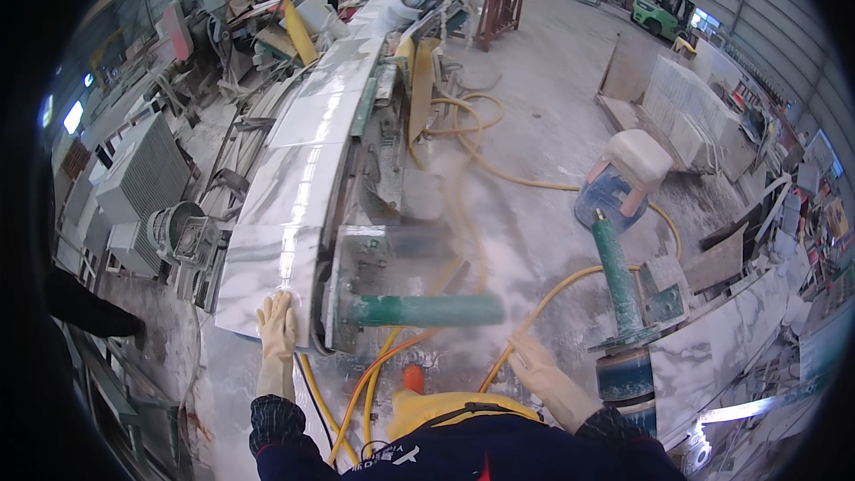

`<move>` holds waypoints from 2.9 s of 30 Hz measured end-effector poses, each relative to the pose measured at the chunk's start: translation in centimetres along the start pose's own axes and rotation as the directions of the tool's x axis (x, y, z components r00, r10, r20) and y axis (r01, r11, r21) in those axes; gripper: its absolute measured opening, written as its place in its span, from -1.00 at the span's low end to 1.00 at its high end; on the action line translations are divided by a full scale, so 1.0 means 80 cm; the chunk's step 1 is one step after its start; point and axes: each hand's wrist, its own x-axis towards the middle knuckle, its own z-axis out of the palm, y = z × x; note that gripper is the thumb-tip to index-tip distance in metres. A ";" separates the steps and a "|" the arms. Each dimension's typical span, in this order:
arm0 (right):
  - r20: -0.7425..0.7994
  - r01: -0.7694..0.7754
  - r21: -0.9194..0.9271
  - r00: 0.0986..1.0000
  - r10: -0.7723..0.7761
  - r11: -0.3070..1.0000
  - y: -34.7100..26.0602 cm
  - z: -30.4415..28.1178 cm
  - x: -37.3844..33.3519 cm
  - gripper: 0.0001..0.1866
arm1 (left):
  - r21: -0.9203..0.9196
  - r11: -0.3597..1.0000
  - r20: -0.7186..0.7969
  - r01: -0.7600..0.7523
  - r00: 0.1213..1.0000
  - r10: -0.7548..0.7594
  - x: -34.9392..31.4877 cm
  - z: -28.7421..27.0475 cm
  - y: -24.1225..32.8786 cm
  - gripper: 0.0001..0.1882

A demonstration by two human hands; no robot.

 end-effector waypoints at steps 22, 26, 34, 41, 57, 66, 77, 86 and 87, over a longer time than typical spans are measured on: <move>0.494 -0.377 0.708 0.869 -0.038 0.597 -0.323 0.225 0.432 -0.25 | -0.066 0.997 -0.487 0.036 0.871 -0.064 0.007 0.028 -0.013 -0.47; 0.487 -0.393 0.774 0.871 -0.070 0.495 -0.327 0.256 0.444 -0.41 | -0.126 0.991 -0.461 0.038 0.883 -0.092 0.000 0.031 -0.017 -0.50; 0.425 -0.303 0.319 0.892 0.150 0.898 -0.348 0.224 0.430 -0.52 | -0.960 -0.006 0.078 0.280 0.247 -0.966 -0.017 0.073 -0.021 -0.47; 0.551 0.065 0.288 0.805 -0.221 0.956 -0.388 0.187 0.361 -0.48 | -0.834 -0.552 0.480 0.001 0.494 -0.725 -0.027 0.095 -0.038 -0.41; 0.303 0.207 0.481 0.873 -0.383 0.852 -0.311 0.055 0.264 -0.41 | -0.933 -0.359 0.280 0.001 0.628 -0.726 -0.022 0.005 0.026 -0.35; -0.040 -0.314 0.754 0.855 0.517 0.577 -0.131 -0.007 0.066 -0.72 | -0.959 -0.053 0.279 0.280 0.883 -0.378 0.012 0.024 0.221 -0.61; 0.046 -0.677 0.732 0.162 0.986 0.077 -0.050 -0.048 -0.263 -0.50 | -0.663 0.523 0.703 0.536 0.685 0.191 -0.110 0.136 0.559 -0.59; 0.112 -0.334 0.935 -0.037 0.993 -0.118 -0.063 -0.023 -0.390 -0.44 | -0.485 0.854 0.839 0.190 0.376 0.393 -0.218 0.188 0.727 -0.60; 0.082 -0.256 0.963 -0.035 0.996 -0.088 -0.063 -0.011 -0.394 -0.45 | -0.447 0.887 0.853 0.117 0.352 0.384 -0.222 0.187 0.739 -0.60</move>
